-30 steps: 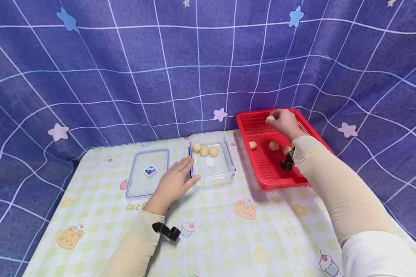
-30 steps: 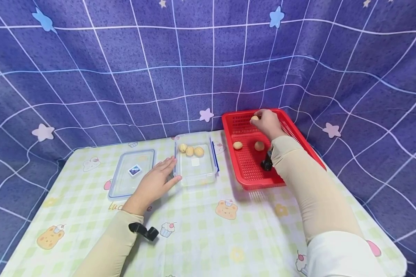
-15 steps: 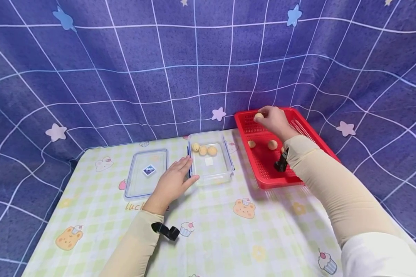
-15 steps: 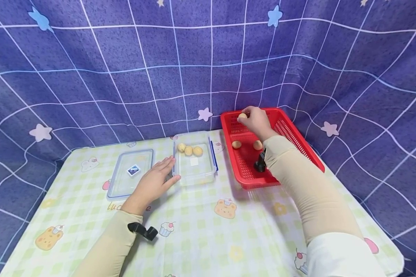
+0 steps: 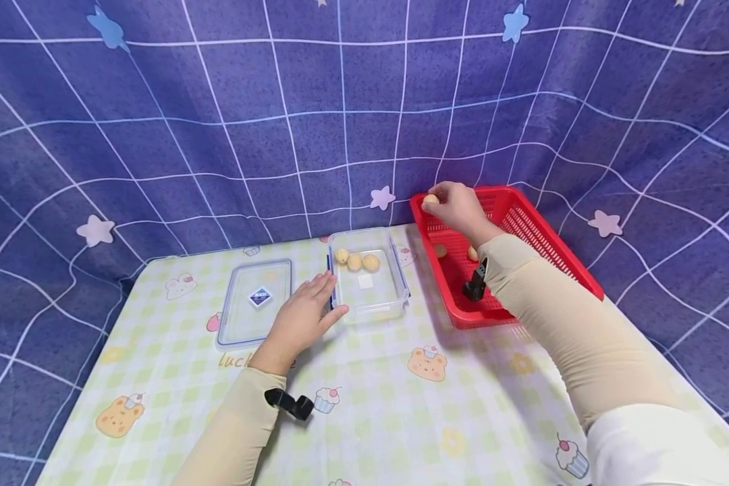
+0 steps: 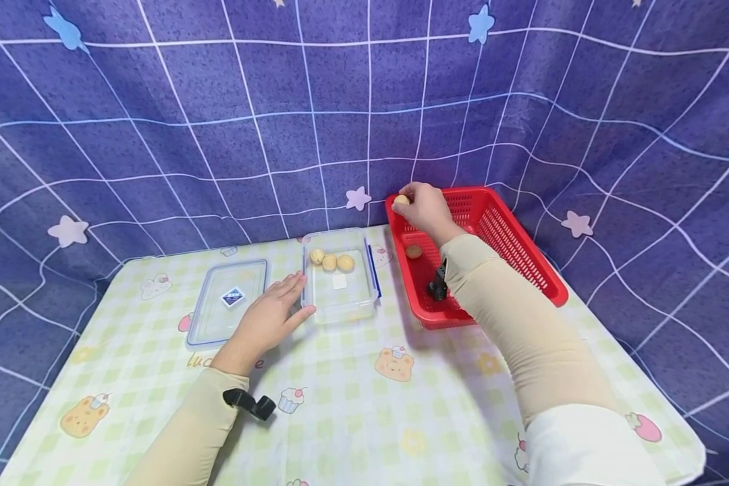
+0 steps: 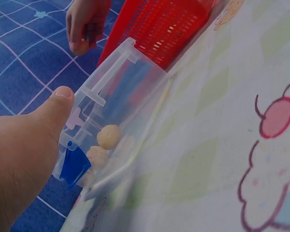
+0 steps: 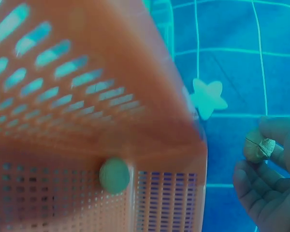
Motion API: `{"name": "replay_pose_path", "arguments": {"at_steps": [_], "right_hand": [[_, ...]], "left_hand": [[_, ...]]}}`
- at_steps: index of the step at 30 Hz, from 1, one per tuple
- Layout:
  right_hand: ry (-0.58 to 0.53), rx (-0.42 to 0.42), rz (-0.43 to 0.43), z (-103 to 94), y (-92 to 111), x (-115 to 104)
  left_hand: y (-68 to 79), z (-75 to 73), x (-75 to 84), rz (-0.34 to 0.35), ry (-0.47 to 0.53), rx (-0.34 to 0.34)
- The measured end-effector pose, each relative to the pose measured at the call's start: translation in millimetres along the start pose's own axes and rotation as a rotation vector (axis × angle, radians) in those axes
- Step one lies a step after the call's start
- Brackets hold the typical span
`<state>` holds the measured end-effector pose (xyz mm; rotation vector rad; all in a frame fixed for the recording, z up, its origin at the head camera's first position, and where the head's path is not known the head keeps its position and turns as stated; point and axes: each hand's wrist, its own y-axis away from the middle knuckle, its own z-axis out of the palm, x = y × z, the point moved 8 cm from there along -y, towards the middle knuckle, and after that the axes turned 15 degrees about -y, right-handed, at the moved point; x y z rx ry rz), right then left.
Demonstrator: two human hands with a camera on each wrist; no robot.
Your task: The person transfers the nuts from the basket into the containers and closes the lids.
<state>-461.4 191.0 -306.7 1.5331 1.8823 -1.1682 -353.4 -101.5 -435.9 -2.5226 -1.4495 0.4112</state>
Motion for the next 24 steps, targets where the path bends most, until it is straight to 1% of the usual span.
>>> {"name": "replay_pose_path", "arguments": {"at_steps": [7, 15, 24], "right_hand": [[0.011, -0.009, -0.025, 16.6, -1, -15], [0.010, -0.034, -0.048, 38.3, 0, -29], [-0.007, -0.068, -0.051, 68.8, 3, -43]], "left_hand": [[-0.8, -2.7, 2.0, 0.013, -0.011, 0.000], [-1.9, -3.3, 4.4, 0.013, -0.009, -0.019], [0.3, -7.7, 4.0, 0.012, 0.022, 0.005]]}}
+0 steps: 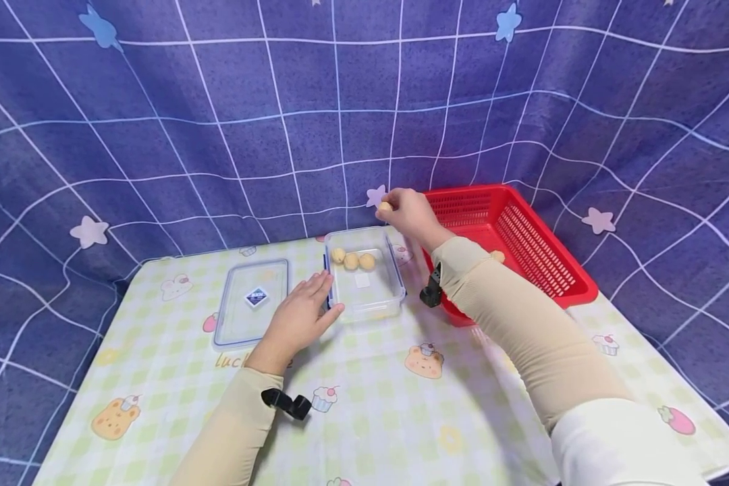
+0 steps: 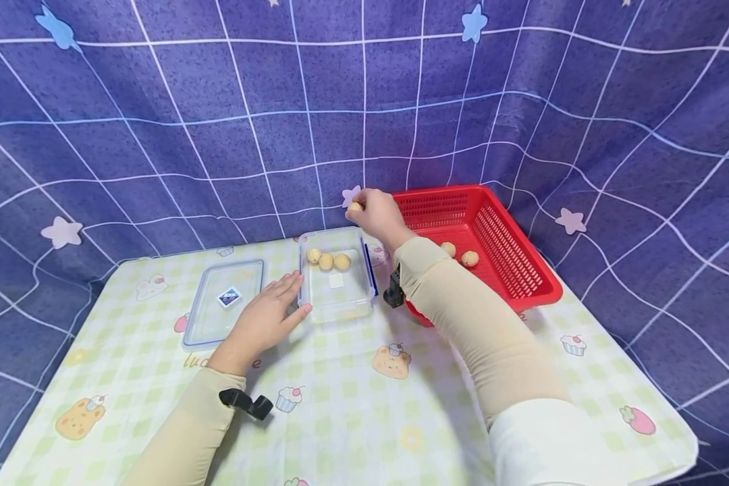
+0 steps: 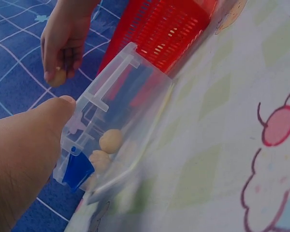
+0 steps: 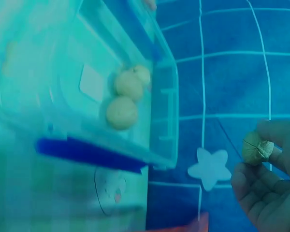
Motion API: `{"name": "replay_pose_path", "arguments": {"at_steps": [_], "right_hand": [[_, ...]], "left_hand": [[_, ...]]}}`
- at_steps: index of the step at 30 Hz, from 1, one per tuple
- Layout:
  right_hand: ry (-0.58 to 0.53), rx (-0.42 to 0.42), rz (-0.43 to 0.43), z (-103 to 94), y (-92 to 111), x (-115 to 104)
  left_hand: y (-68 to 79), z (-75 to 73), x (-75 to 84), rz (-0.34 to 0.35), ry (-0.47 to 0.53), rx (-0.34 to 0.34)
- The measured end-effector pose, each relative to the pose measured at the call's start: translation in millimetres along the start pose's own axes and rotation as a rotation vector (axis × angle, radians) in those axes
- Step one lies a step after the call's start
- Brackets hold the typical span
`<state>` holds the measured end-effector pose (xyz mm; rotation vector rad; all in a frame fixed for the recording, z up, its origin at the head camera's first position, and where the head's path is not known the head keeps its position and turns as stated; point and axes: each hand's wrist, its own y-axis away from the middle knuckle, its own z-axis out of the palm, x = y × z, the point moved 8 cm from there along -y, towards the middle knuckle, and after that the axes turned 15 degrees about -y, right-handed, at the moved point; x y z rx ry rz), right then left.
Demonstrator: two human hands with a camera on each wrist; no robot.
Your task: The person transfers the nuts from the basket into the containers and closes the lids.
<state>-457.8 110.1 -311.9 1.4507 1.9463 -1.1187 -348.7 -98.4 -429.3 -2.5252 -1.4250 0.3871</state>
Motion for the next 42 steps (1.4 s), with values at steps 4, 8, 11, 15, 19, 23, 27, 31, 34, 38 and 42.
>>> {"name": "replay_pose_path", "arguments": {"at_steps": [4, 8, 11, 15, 19, 23, 27, 31, 34, 38, 42], "right_hand": [[-0.011, -0.007, -0.010, 15.6, 1, -4], [0.018, -0.020, -0.025, 29.9, 3, -9], [0.024, -0.032, -0.016, 38.9, 5, -11], [-0.003, -0.046, 0.007, 48.7, 8, -11], [-0.026, -0.055, 0.020, 58.0, 11, -9], [-0.057, -0.068, 0.030, 67.7, 16, -6], [-0.076, -0.085, 0.053, 77.1, 22, 0], [-0.088, -0.092, 0.079, 85.7, 26, 5], [-0.084, -0.101, 0.090, 92.9, 27, 7], [-0.053, -0.110, 0.121, 102.7, 29, 12], [-0.020, -0.108, 0.154, 109.4, 32, 18]], "left_hand": [[0.3, -0.5, -0.3, 0.000, 0.005, 0.011], [0.8, -0.6, -0.2, 0.001, 0.011, 0.014], [0.8, -0.8, -0.2, 0.004, 0.011, 0.016], [0.2, -0.4, 0.1, 0.008, 0.009, 0.015], [0.3, -0.1, 0.0, 0.008, 0.010, 0.013], [0.8, -0.5, -0.6, 0.003, 0.012, 0.011], [0.7, -0.5, 0.0, 0.006, 0.012, 0.005], [0.5, -1.1, 0.3, 0.006, 0.009, -0.008], [0.4, -2.4, -0.1, 0.000, 0.010, -0.008], [0.8, -2.8, -0.5, 0.000, 0.008, -0.006], [0.7, -2.3, 0.1, 0.005, 0.003, -0.005]]}}
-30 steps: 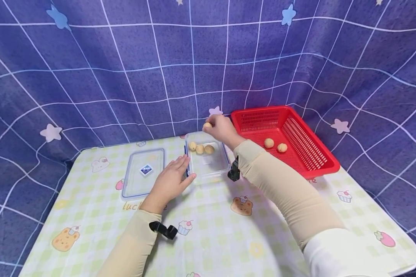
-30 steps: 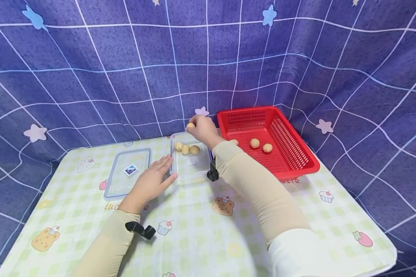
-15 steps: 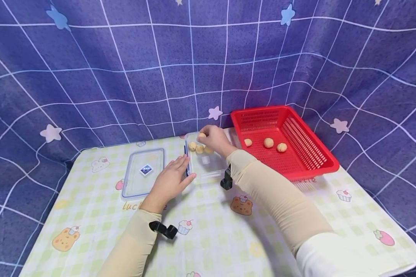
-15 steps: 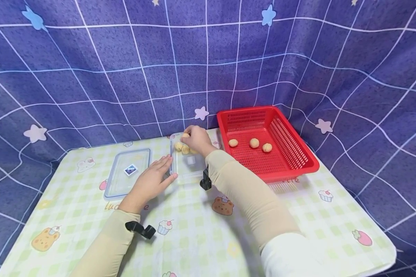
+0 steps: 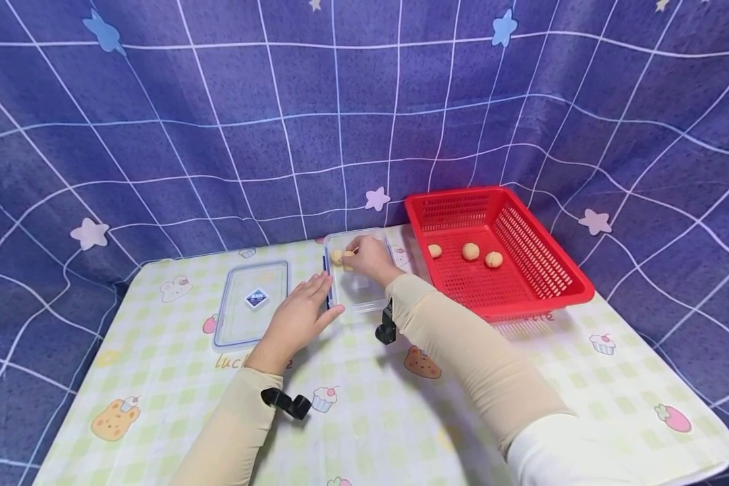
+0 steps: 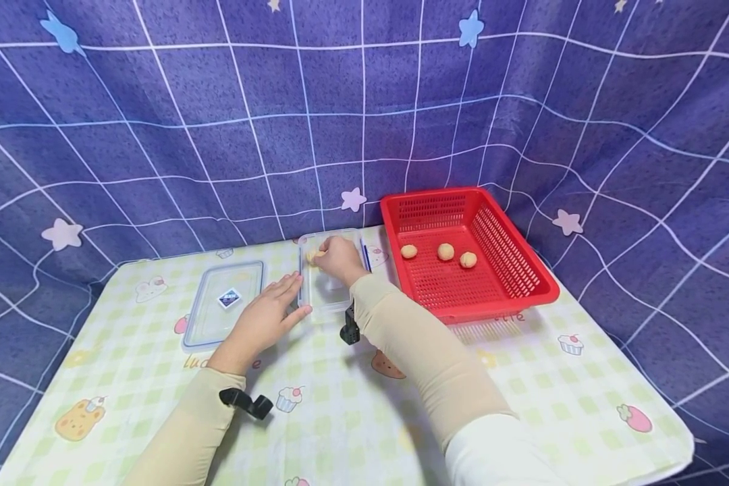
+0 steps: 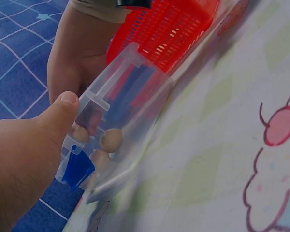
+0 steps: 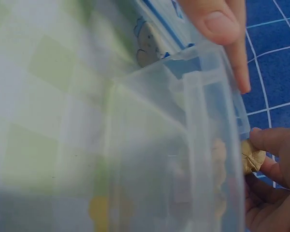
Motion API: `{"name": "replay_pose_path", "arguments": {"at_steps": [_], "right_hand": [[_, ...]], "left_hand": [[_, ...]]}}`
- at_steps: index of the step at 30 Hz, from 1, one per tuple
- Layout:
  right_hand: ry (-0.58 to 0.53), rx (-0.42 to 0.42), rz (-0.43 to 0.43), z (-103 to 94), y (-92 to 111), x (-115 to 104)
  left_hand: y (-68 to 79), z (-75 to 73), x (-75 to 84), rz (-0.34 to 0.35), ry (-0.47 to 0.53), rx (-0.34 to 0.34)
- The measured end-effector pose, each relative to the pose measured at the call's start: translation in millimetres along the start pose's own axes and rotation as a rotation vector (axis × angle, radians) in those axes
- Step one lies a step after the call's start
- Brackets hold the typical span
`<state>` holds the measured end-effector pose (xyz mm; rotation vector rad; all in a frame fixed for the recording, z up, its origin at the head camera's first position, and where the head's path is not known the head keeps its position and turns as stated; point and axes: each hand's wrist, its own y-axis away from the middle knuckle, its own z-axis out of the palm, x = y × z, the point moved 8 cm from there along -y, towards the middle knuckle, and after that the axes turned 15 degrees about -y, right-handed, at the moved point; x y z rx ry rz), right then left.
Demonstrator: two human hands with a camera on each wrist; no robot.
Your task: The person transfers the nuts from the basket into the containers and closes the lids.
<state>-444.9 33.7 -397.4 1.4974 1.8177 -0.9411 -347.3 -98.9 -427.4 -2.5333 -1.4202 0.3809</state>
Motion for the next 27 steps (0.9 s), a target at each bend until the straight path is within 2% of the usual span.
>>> {"name": "replay_pose_path", "arguments": {"at_steps": [8, 22, 27], "right_hand": [[0.020, -0.022, 0.051, 15.3, 3, 12], [0.020, -0.098, 0.050, 36.3, 3, 25], [0.033, -0.101, 0.050, 40.8, 1, 27]], "left_hand": [[1.3, 0.7, -0.4, 0.012, -0.002, 0.020], [0.6, 4.7, -3.3, -0.002, -0.004, 0.000], [-0.2, 5.8, -3.8, -0.002, 0.003, 0.005]]}}
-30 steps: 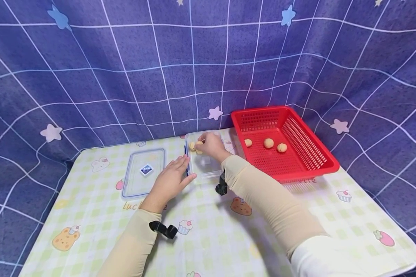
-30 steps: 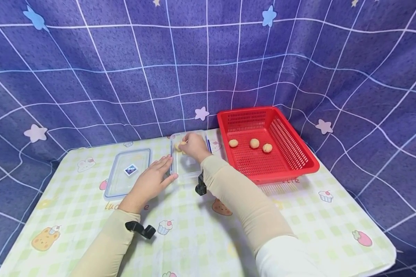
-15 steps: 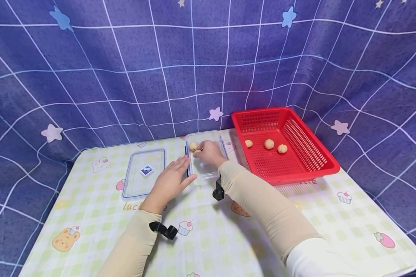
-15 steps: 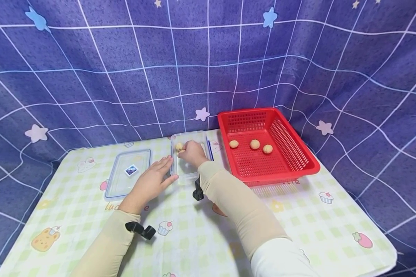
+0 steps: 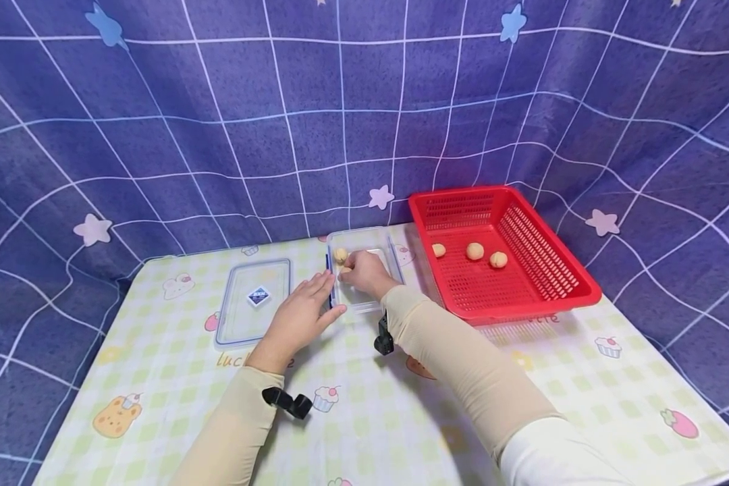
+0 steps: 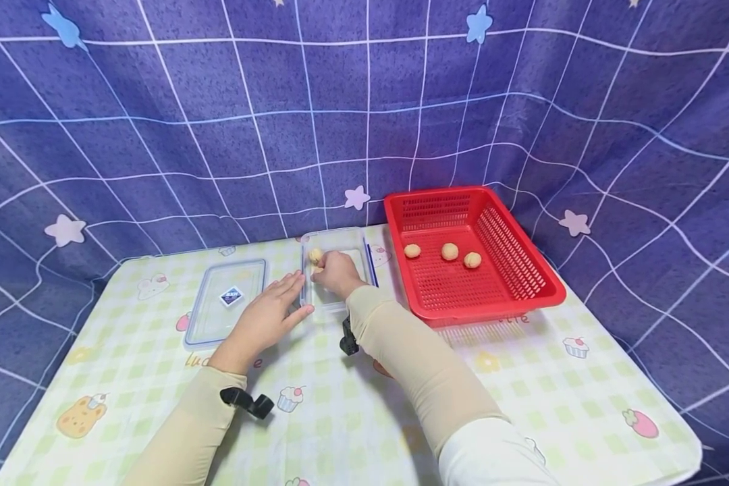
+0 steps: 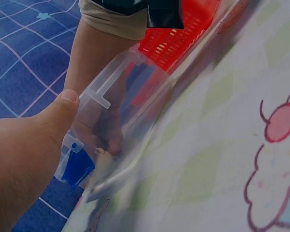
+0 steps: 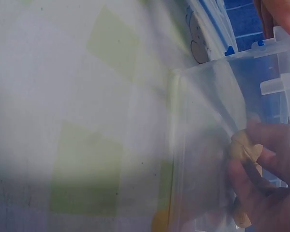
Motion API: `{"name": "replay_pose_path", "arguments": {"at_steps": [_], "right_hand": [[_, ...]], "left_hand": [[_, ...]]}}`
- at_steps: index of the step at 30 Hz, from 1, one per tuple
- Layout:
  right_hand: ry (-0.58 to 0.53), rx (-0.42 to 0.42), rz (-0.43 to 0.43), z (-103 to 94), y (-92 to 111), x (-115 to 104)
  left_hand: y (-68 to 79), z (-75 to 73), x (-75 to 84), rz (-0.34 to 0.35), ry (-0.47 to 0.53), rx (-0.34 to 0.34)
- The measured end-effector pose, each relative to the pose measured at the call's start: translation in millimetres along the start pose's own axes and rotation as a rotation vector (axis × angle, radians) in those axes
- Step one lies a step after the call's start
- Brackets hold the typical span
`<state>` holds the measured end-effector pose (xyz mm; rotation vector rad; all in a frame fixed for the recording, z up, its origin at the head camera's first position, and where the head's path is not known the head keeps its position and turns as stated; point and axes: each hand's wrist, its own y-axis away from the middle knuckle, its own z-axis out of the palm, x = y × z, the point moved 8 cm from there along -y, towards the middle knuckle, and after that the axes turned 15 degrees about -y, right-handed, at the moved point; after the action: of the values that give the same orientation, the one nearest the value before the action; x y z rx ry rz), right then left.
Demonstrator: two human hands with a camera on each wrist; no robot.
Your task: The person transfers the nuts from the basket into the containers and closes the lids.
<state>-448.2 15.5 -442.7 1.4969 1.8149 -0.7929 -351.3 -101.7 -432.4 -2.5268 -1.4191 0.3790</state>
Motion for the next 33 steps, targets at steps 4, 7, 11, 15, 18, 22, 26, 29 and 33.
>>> {"name": "replay_pose_path", "arguments": {"at_steps": [4, 7, 11, 15, 18, 22, 26, 29, 33], "right_hand": [[0.003, 0.007, -0.007, -0.5, 1, -1], [0.001, 0.012, -0.015, -1.0, 0, -2], [0.013, 0.018, -0.023, 0.7, -1, -3], [0.026, 0.031, -0.024, 2.6, -4, 0], [0.021, 0.050, -0.026, 1.7, -6, 2], [0.014, 0.065, -0.035, -0.3, -6, 2], [0.001, 0.066, -0.034, -1.1, -6, 3], [-0.009, 0.067, -0.036, -2.6, -5, 2], [-0.010, 0.074, -0.029, -9.6, -1, -3]], "left_hand": [[-0.4, -0.5, 0.6, 0.000, 0.006, -0.001], [-0.7, -1.2, 0.8, 0.002, 0.008, 0.003], [-0.2, 0.0, 0.5, -0.002, 0.006, -0.001], [0.2, 0.9, 0.8, -0.001, 0.015, -0.001], [-0.1, 0.5, 1.2, 0.002, 0.018, 0.005], [-1.6, 0.5, 1.1, 0.003, 0.014, 0.007], [-2.4, 0.7, 1.3, 0.007, 0.022, 0.006], [-2.0, 1.0, 1.7, 0.008, 0.023, 0.004], [-1.5, 1.7, 0.9, 0.003, 0.019, -0.005]]}}
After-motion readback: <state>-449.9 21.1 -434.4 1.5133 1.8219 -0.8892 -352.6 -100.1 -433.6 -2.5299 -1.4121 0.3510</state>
